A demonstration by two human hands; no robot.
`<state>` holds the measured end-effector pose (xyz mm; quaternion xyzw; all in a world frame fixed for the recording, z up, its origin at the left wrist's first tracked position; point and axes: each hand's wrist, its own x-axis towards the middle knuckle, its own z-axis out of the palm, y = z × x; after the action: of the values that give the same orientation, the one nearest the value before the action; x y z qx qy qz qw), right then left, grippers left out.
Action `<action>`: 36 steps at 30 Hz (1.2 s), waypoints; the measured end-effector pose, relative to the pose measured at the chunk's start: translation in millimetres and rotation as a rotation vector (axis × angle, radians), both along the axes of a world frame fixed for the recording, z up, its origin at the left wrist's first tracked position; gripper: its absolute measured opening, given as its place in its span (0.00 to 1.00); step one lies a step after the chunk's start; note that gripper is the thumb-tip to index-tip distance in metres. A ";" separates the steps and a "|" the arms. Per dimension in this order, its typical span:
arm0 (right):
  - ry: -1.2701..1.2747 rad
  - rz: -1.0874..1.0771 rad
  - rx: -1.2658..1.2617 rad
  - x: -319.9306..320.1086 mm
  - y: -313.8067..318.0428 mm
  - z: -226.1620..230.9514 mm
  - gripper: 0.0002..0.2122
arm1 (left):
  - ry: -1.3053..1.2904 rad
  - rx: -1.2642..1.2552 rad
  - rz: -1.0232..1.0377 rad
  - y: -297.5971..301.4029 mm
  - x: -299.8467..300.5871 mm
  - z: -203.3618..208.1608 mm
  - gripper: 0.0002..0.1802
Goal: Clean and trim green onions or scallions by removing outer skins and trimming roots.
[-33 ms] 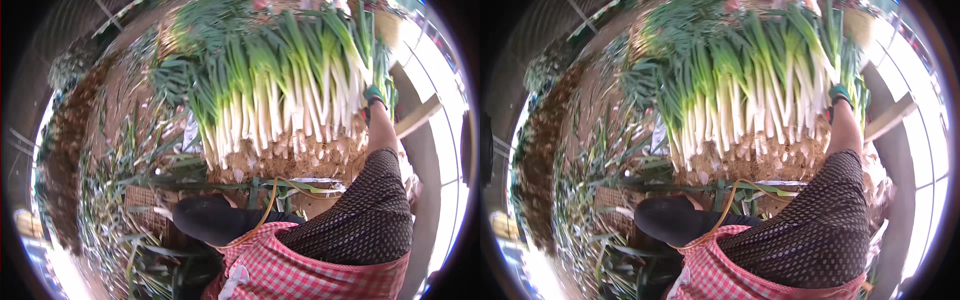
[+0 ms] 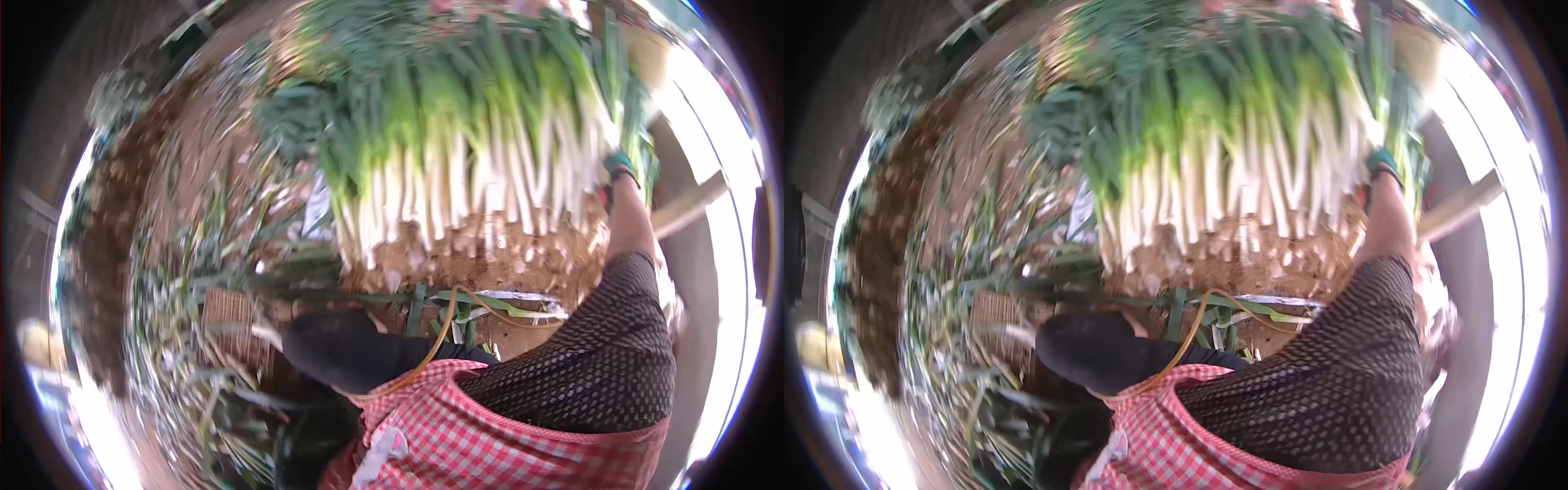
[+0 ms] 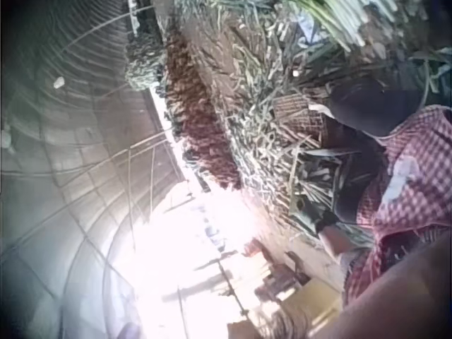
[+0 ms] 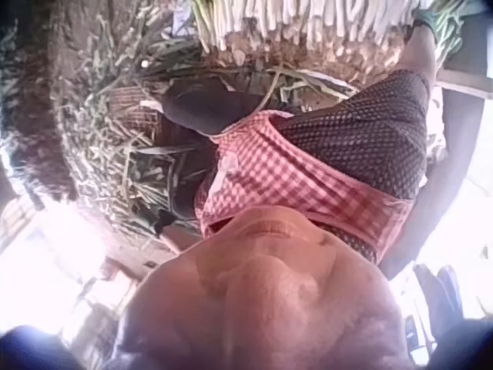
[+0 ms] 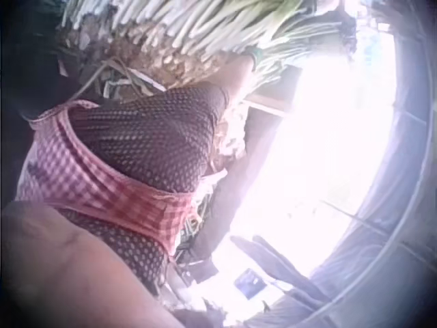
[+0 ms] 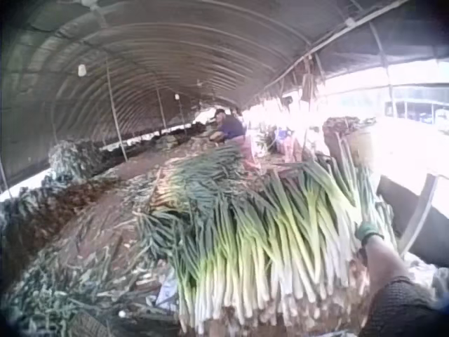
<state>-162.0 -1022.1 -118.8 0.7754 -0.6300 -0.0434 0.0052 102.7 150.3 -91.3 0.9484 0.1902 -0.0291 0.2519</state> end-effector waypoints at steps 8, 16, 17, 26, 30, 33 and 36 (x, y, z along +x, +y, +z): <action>0.068 0.117 -0.264 14.9 -21.0 6.2 0.20 | -0.125 0.145 0.120 12.6 -53.2 18.8 0.21; -0.446 1.212 -0.597 345.5 105.3 49.4 0.18 | -0.313 0.121 0.374 33.8 -96.1 -33.4 0.20; -0.573 1.328 -0.290 396.3 194.4 31.4 0.17 | -0.317 0.103 0.318 21.7 -84.3 -18.5 0.20; 0.037 2.053 0.869 411.5 839.6 48.5 0.19 | -0.143 0.060 0.190 0.1 -59.3 -27.8 0.25; 0.386 1.846 0.204 385.0 874.6 -71.0 0.32 | -0.252 -0.187 0.059 -49.7 -68.0 -19.0 0.23; 0.268 1.556 -0.076 394.0 820.7 -176.9 0.34 | -0.370 -0.439 -0.124 -108.2 -62.5 -69.0 0.19; 0.389 1.724 0.205 404.6 812.2 -164.4 0.30 | -0.046 -0.540 -0.212 -166.4 -88.0 -55.3 0.20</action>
<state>242.6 -210.0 -283.2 0.9556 0.1916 -0.2114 0.0734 14.8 -16.1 -146.6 0.8621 0.0696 -0.0836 0.4949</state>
